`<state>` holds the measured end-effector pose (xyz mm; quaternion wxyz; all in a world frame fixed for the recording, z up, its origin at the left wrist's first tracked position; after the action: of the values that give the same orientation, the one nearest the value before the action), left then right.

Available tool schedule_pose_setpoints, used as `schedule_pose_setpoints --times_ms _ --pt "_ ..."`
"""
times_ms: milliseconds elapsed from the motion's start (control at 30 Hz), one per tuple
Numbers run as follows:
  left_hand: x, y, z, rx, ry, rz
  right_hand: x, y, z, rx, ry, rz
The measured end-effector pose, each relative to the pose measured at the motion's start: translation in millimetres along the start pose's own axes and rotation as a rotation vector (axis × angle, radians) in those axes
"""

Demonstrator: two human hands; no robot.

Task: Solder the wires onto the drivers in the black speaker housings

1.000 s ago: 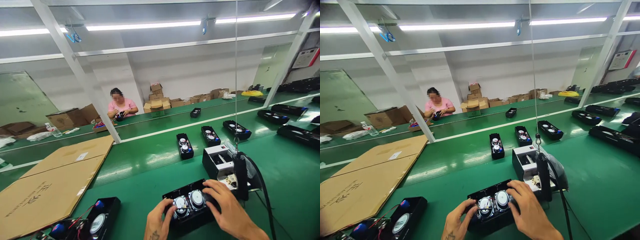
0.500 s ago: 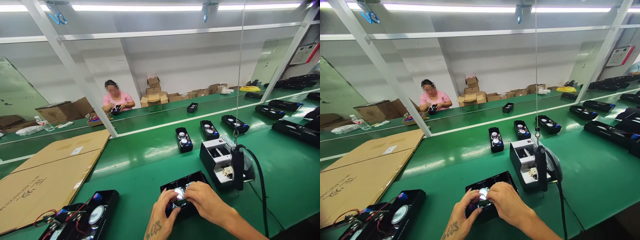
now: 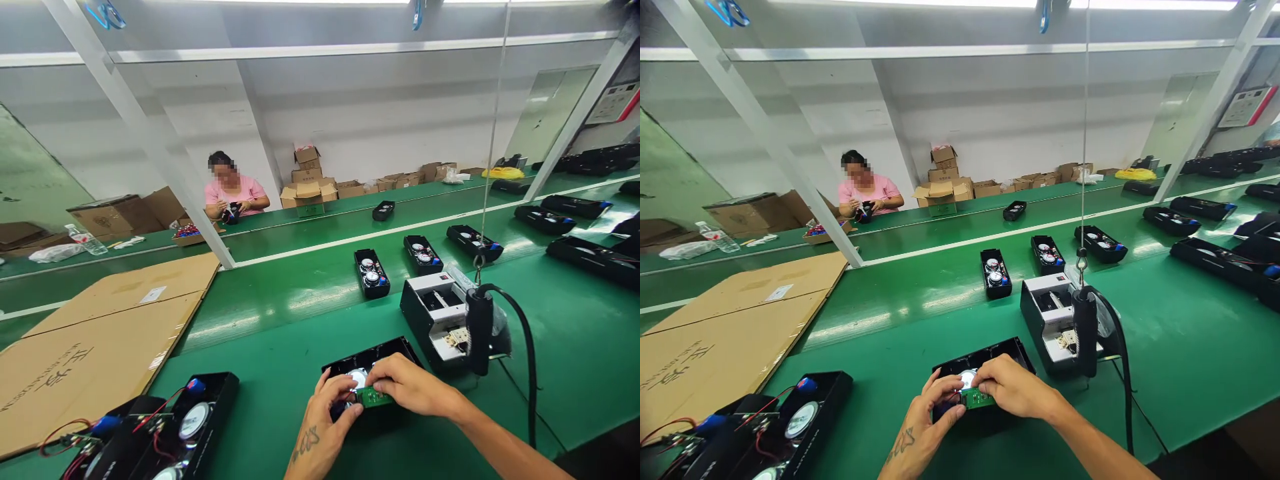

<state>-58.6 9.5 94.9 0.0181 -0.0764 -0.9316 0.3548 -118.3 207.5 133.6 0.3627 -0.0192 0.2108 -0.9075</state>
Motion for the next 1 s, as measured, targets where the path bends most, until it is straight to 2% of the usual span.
schedule_pose_setpoints --times_ms 167,333,600,833,1000 --pt "0.8 -1.2 -0.9 -0.049 -0.035 0.034 1.9 -2.9 -3.6 0.131 0.045 -0.007" --pt "0.6 -2.2 2.3 -0.084 -0.057 0.026 7.2 -0.7 -20.3 0.282 0.124 0.029" --pt "-1.4 -4.5 0.0 -0.009 0.133 -0.066 15.5 2.9 -35.1 0.627 0.236 0.041" --pt "7.9 -0.9 5.6 -0.020 0.124 -0.104 19.6 8.1 -38.1 0.777 0.288 0.052" --pt "13.6 1.2 0.7 -0.031 0.144 -0.111 19.7 9.5 -38.4 0.847 0.297 0.065"
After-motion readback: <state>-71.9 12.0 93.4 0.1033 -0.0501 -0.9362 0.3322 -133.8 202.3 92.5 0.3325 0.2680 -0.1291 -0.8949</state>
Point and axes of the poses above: each hand's wrist, its own x-axis towards the middle knuckle, its own y-axis out of the palm, z = x × y, the point moved 5 cm from there along x, towards the middle knuckle, and after that the axes turned 12 degrees about x, right-handed, at the moved point
